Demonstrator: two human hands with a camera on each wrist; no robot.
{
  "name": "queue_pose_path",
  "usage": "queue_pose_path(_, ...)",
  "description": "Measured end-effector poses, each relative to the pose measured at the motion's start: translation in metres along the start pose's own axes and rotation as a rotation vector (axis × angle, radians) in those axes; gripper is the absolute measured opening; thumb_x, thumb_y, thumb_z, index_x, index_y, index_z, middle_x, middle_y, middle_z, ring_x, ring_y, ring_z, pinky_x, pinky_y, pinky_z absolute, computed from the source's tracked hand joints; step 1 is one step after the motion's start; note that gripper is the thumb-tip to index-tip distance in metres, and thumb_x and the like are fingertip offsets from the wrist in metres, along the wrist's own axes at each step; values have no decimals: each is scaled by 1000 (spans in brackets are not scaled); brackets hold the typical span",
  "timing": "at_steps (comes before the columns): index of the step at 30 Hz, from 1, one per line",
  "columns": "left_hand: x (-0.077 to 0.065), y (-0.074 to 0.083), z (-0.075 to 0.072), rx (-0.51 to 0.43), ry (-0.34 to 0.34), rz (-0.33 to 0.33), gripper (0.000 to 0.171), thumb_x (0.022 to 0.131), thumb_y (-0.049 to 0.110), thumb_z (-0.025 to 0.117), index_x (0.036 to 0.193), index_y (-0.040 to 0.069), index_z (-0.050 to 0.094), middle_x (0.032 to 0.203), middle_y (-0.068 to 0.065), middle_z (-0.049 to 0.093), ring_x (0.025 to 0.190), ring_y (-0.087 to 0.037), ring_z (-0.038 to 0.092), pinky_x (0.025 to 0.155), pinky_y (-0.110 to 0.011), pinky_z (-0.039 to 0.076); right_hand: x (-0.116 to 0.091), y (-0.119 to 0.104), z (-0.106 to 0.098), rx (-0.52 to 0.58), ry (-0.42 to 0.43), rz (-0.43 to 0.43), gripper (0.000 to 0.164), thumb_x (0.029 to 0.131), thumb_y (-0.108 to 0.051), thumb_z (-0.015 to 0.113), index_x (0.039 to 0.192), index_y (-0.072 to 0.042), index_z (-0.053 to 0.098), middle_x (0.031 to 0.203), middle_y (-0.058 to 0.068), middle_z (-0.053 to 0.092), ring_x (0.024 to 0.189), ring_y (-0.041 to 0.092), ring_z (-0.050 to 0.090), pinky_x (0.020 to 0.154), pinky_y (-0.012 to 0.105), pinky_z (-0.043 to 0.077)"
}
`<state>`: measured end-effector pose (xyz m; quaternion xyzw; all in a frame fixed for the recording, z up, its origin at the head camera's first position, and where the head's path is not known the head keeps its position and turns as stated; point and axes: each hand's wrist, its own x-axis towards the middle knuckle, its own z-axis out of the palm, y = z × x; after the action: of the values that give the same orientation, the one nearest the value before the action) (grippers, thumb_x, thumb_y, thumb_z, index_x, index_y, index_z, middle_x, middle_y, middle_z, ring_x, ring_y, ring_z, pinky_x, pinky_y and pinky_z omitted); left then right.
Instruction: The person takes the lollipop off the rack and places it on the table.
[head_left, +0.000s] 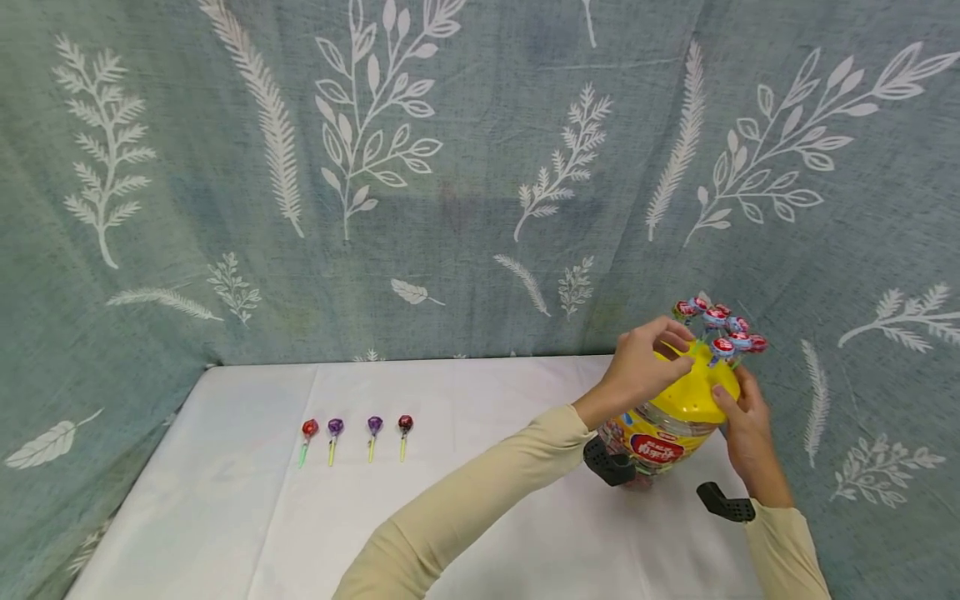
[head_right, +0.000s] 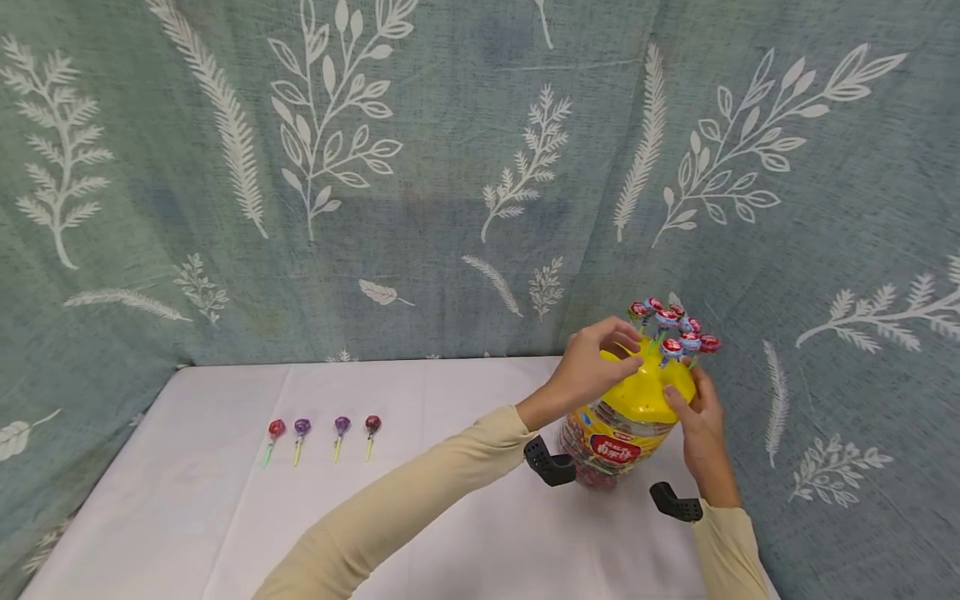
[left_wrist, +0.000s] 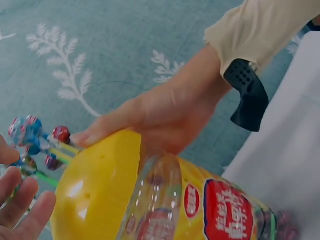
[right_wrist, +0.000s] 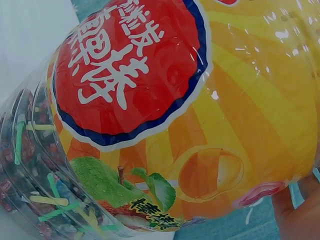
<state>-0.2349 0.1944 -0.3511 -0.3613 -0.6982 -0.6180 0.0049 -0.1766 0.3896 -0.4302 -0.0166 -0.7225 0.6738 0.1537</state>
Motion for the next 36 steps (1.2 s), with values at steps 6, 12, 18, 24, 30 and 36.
queue_pose_path(6, 10, 6, 15, 70, -29, -7, 29, 87, 10, 66, 114, 12, 56, 100, 1, 62, 83, -1, 57, 68, -10, 47, 0, 0, -1, 5, -6, -19, 60, 99, -20, 48, 150, -13, 17, 130, -5, 36, 109, 7, 46, 86, 9, 42)
queue_pose_path(12, 17, 10, 24, 104, -51, -14, 28, 87, 9, 65, 113, 12, 55, 97, 2, 62, 81, -1, 56, 67, -9, 45, 1, 1, 0, 18, -6, -38, 59, 99, -19, 49, 150, -15, 19, 131, -5, 37, 110, 8, 45, 87, 10, 42)
queue_pose_path(18, 19, 9, 29, 135, -64, 30, 26, 89, 6, 62, 112, 13, 55, 90, 3, 63, 78, 4, 53, 65, -8, 44, 2, 3, -1, 38, -6, -76, 54, 99, -15, 46, 148, -14, 23, 130, -4, 40, 109, 9, 46, 87, 11, 42)
queue_pose_path(24, 21, 10, 25, 138, 3, 76, 27, 89, 4, 61, 113, 14, 55, 90, 1, 63, 77, 4, 54, 66, -8, 43, 3, 4, 0, 25, -5, -58, 56, 99, -17, 48, 148, -15, 22, 130, -4, 39, 109, 8, 47, 87, 11, 42)
queue_pose_path(30, 21, 16, 16, 114, 18, 127, 28, 89, 5, 60, 115, 14, 54, 91, 2, 63, 80, 4, 54, 69, -8, 44, 2, 2, -1, 16, -3, -38, 58, 99, -19, 47, 150, -16, 19, 131, -5, 37, 110, 7, 46, 87, 9, 42)
queue_pose_path(36, 16, 18, 5, 99, 53, 167, 29, 88, 3, 59, 116, 10, 54, 93, -1, 63, 81, 3, 55, 69, -9, 46, 1, 2, -1, 3, 9, -14, 61, 99, -20, 48, 151, -16, 16, 137, 0, 33, 110, 6, 46, 87, 8, 41)
